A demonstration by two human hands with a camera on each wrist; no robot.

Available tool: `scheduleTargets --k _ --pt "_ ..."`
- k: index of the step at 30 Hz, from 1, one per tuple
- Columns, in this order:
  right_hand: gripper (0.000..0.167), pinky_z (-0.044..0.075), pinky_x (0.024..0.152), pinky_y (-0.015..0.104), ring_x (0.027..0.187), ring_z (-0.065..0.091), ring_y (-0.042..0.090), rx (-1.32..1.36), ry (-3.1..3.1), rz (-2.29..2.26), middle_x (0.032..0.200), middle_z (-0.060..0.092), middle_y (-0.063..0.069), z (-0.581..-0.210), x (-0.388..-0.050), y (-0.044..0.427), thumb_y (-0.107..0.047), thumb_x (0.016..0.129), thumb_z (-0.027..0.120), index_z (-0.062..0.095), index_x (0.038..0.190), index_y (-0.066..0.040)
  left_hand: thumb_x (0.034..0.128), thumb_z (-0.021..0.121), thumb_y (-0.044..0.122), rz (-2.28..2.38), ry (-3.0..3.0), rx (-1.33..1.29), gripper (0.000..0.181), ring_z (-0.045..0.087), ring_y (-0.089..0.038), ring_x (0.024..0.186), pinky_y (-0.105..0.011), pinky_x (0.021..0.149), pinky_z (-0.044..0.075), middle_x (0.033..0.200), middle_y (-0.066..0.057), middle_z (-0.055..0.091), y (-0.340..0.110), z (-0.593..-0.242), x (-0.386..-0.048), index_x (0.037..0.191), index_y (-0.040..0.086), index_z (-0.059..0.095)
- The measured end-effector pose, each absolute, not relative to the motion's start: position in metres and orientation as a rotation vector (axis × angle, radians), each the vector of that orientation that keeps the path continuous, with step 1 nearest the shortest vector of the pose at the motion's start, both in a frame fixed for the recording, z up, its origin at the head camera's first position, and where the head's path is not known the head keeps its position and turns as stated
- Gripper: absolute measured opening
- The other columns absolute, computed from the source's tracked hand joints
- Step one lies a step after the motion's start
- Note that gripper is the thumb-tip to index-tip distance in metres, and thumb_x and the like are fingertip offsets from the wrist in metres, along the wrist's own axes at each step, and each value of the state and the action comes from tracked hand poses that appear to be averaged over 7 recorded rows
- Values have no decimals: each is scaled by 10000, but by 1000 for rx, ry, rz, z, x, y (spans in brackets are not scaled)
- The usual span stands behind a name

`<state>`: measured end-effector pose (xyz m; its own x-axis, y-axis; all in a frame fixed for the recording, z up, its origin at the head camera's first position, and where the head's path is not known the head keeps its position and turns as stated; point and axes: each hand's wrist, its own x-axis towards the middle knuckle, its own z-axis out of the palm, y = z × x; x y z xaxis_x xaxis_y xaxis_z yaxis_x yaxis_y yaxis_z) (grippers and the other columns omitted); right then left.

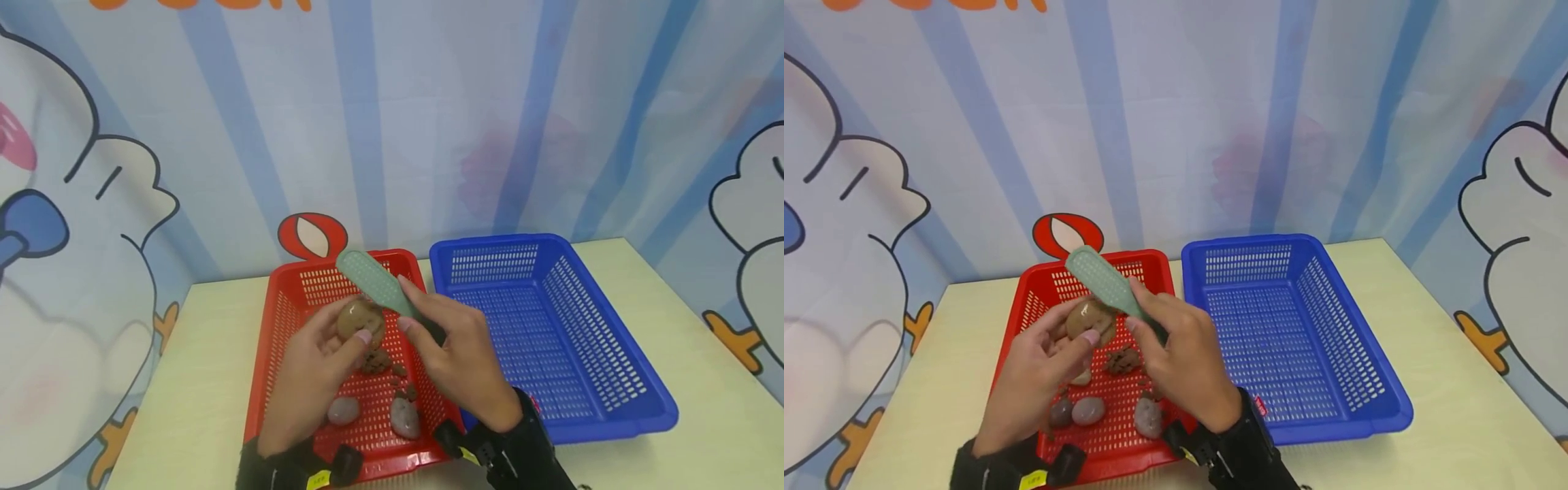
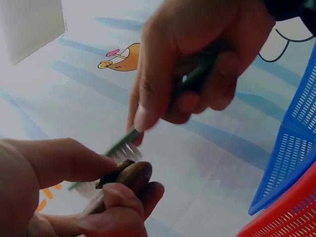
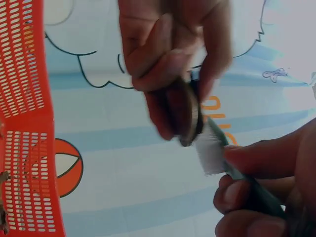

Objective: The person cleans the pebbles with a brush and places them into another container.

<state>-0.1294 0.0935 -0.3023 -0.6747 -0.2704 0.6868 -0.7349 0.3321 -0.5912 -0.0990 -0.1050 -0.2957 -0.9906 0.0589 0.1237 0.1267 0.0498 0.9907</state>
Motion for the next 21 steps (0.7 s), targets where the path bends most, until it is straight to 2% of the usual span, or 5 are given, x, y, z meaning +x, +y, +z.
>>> scheduleTargets --k 5,7,12,18,21 --pt "480 567 842 364 1057 652 157 942 -2155 1412 1252 667 52 -298 -124 97 -12 916 718 605 1379 -73 985 673 195 -2128 -2155 -38 428 581 -255 734 -245 530 481 1088 -144 637 -105 -294 -99 1377 197 503" --pt "490 567 736 295 928 656 135 974 -2195 1402 1202 687 37 -296 -122 96 -10 916 716 602 1387 -84 981 678 199 -2133 -2117 22 422 554 -256 702 -241 494 445 1035 -165 626 -106 -293 -99 1362 209 498" --pt "501 432 520 254 710 552 127 964 -2202 1314 1054 700 26 -296 -122 93 3 903 724 600 1382 -73 981 670 150 -2145 -2143 -29 452 595 -268 784 -254 574 502 1136 -129 639 -106 -292 -97 1378 147 453" --pt "487 497 612 283 800 592 125 900 -2186 1223 1098 704 57 -300 -126 92 -12 912 723 594 1380 -50 967 678 93 -2164 -2201 -127 427 659 -305 976 -337 752 585 1230 -130 618 -103 -293 -97 1339 99 467" --pt "481 534 662 331 862 616 132 863 -2159 1230 1110 702 65 -301 -126 94 -18 919 717 590 1382 -39 961 692 109 -2170 -2233 -148 442 659 -322 1003 -386 784 588 1243 -137 608 -100 -296 -97 1342 98 470"
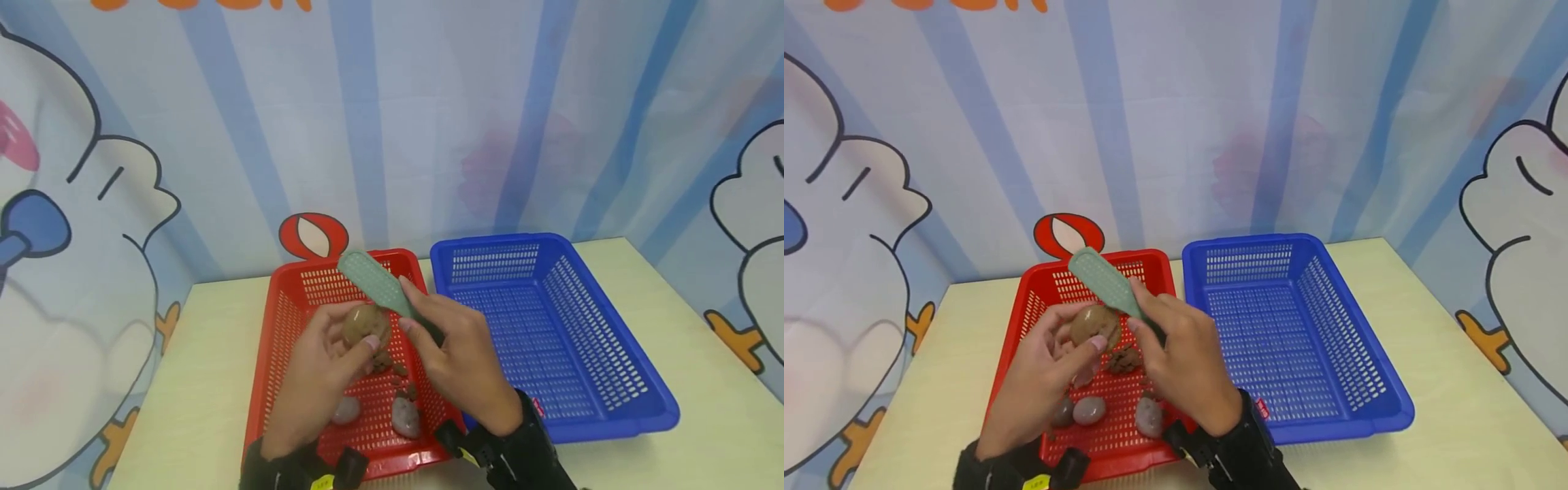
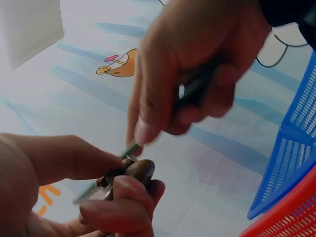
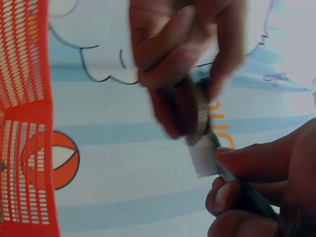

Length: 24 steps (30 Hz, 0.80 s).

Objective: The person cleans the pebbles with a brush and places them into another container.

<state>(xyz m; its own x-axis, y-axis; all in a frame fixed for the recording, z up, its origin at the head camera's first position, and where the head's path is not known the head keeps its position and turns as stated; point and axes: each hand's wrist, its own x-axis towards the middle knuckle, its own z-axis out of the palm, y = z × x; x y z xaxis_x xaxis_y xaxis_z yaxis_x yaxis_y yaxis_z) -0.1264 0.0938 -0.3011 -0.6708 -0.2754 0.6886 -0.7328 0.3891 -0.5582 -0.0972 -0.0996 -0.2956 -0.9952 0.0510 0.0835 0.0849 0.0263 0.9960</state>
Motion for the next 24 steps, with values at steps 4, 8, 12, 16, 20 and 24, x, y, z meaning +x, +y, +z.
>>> scheduleTargets --k 4,8,12,16,20,24 --pt "495 573 761 369 979 651 142 881 -2152 1316 1176 696 48 -298 -123 99 -16 908 730 599 1383 -60 975 675 118 -2156 -2193 -134 467 646 -288 877 -320 693 574 1233 -109 612 -99 -297 -99 1368 114 422" --pt "498 571 805 342 1027 652 143 978 -2210 1383 1224 680 37 -296 -121 99 -12 920 713 591 1398 -77 990 651 101 -2144 -2117 -116 478 573 -237 724 -232 541 469 1132 -132 624 -102 -298 -98 1389 142 390" --pt "497 555 701 298 910 643 145 993 -2195 1393 1175 692 47 -297 -122 95 9 917 707 589 1395 -65 984 656 104 -2059 -2152 -157 484 638 -228 788 -273 631 538 1106 -118 662 -97 -298 -97 1380 130 380" --pt "502 574 789 354 1014 657 161 935 -2151 1381 1212 682 73 -298 -125 94 19 905 716 590 1386 -51 971 677 127 -1981 -2246 -220 492 706 -224 898 -380 773 587 1186 -95 675 -88 -297 -96 1362 102 379" --pt "488 571 768 350 1010 650 153 871 -2144 1374 1217 680 58 -298 -126 97 -27 932 703 576 1401 -69 967 682 124 -2044 -2260 -235 487 701 -252 831 -349 731 589 1170 -113 676 -85 -297 -96 1356 98 390" --pt "482 565 766 319 976 652 146 879 -2149 1383 1185 693 31 -296 -123 100 -49 938 705 583 1403 -89 971 667 88 -2092 -2168 -181 484 680 -288 814 -348 710 588 1146 -130 670 -90 -298 -98 1366 94 387"
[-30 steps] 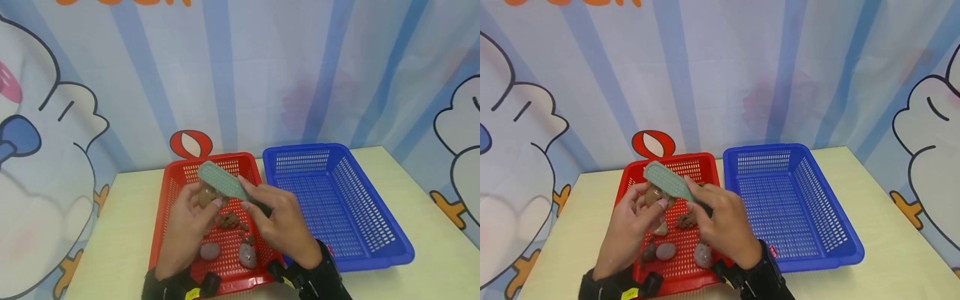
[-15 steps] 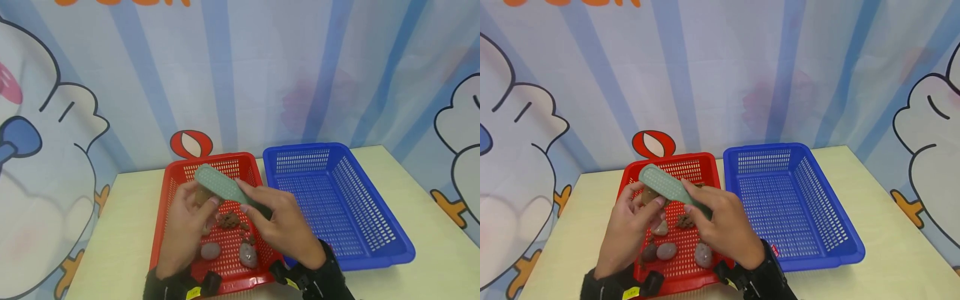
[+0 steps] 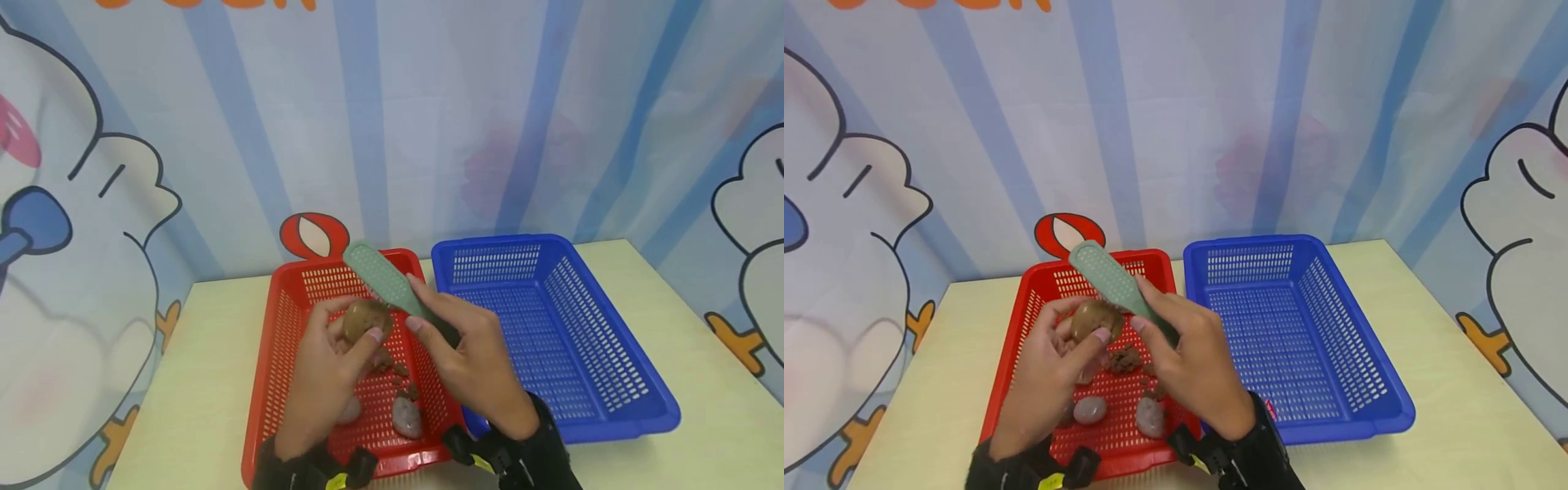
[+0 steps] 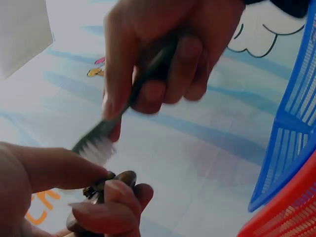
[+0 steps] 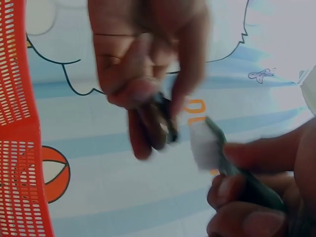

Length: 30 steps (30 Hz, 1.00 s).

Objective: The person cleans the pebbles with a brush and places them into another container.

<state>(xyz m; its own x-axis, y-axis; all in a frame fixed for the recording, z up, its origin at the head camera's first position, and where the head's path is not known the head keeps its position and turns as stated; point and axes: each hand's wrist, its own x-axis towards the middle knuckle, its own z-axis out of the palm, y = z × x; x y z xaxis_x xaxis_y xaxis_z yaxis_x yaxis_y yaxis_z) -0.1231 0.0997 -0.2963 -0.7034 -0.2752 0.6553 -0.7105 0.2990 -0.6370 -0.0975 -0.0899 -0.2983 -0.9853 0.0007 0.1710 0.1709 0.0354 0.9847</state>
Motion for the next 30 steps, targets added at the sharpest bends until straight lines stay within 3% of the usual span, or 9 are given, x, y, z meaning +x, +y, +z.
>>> scheduleTargets --k 5,9,13,16,20,30 --pt "504 566 842 340 1055 653 149 994 -2221 1414 1246 671 30 -294 -121 99 -23 927 710 584 1408 -100 978 681 146 -2107 -2089 -108 514 628 -297 806 -275 637 540 1183 -116 641 -98 -297 -97 1390 132 375" --pt "528 544 683 294 939 644 149 1022 -2231 1411 1211 682 25 -294 -122 101 11 913 713 583 1410 -109 976 690 193 -2140 -2041 -77 521 589 -258 739 -236 549 478 1053 -167 626 -102 -295 -95 1393 132 384" --pt "539 552 731 300 985 645 144 1031 -2252 1418 1232 673 15 -294 -123 106 13 912 713 580 1414 -130 982 675 153 -2228 -1939 -35 466 518 -205 645 -221 486 423 916 -205 568 -106 -294 -95 1368 141 414" --pt "529 562 814 334 1029 644 145 1017 -2242 1420 1235 673 15 -293 -123 108 2 919 708 578 1415 -127 986 661 128 -2272 -1905 -47 448 508 -192 639 -217 473 405 913 -206 564 -108 -294 -96 1362 141 417" --pt "505 568 802 347 993 647 158 985 -2190 1413 1212 682 29 -292 -121 108 -4 923 705 585 1405 -95 996 642 120 -2263 -1924 -88 453 526 -193 661 -213 477 406 929 -206 577 -107 -296 -98 1383 160 409" --pt "527 442 531 269 784 591 143 1037 -2240 1416 1149 687 9 -294 -121 102 16 912 710 590 1404 -126 1032 588 155 -2193 -1960 -181 412 536 -221 734 -218 501 425 1027 -185 576 -108 -297 -96 1418 193 449"
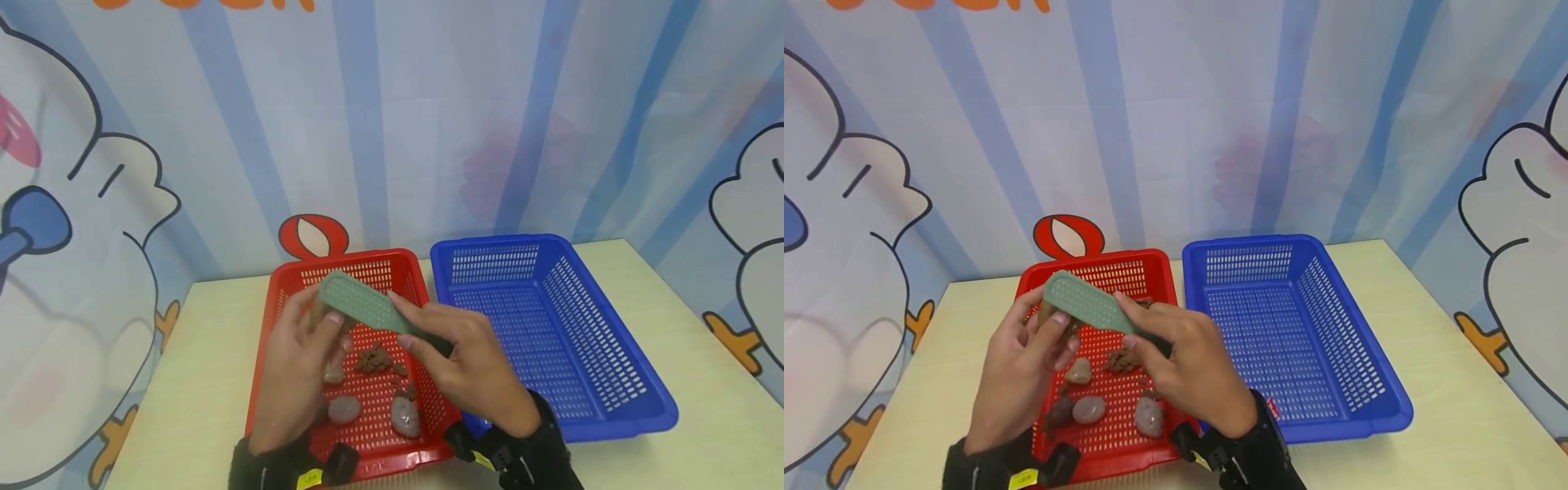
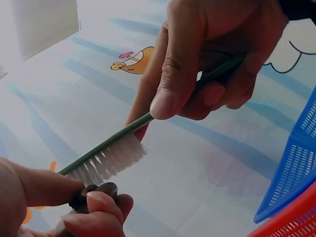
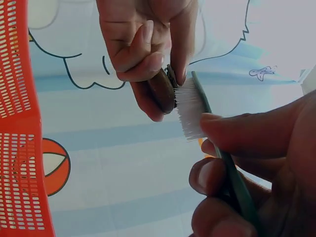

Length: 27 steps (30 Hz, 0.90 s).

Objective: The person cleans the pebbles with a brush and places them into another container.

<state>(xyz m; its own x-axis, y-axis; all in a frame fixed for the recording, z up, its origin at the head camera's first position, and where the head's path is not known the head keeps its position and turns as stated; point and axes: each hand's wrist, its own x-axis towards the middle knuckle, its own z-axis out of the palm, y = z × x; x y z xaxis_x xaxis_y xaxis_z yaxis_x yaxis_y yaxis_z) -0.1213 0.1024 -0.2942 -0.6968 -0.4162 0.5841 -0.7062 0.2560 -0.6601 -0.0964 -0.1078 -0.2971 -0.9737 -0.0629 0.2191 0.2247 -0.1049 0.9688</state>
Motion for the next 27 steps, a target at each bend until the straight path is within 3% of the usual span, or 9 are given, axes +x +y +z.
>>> scheduleTargets --k 4,10,13,21,27 --pt "544 434 506 243 729 573 119 1014 -2251 1354 1103 696 4 -295 -120 101 28 892 729 601 1395 -136 1026 604 162 -2142 -2031 -155 424 533 -210 694 -220 500 440 975 -179 574 -106 -298 -96 1416 199 442" --pt "558 347 435 217 565 433 62 946 -2207 1200 914 669 -31 -298 -119 96 59 842 765 645 1350 -140 1014 616 124 -2038 -2084 -223 422 625 -270 905 -320 698 558 1204 -85 620 -98 -300 -98 1385 127 415" --pt "530 315 434 217 545 383 61 927 -2170 1151 820 615 -37 -300 -120 92 58 834 772 664 1323 -114 1010 617 113 -2049 -2078 -194 423 619 -304 887 -354 723 563 1218 -88 616 -96 -300 -99 1378 123 408" --pt "507 320 434 210 559 390 82 865 -2166 1103 823 632 8 -305 -120 83 29 841 783 652 1321 -66 991 665 182 -2003 -2118 -97 538 619 -299 791 -348 686 562 1175 -71 654 -94 -301 -100 1425 161 348" --pt "489 335 429 222 568 432 104 791 -2176 1122 854 666 37 -306 -120 81 16 853 775 643 1320 -38 980 674 163 -1889 -2177 -93 594 676 -203 1008 -395 839 569 1252 -65 644 -88 -303 -100 1457 136 323"
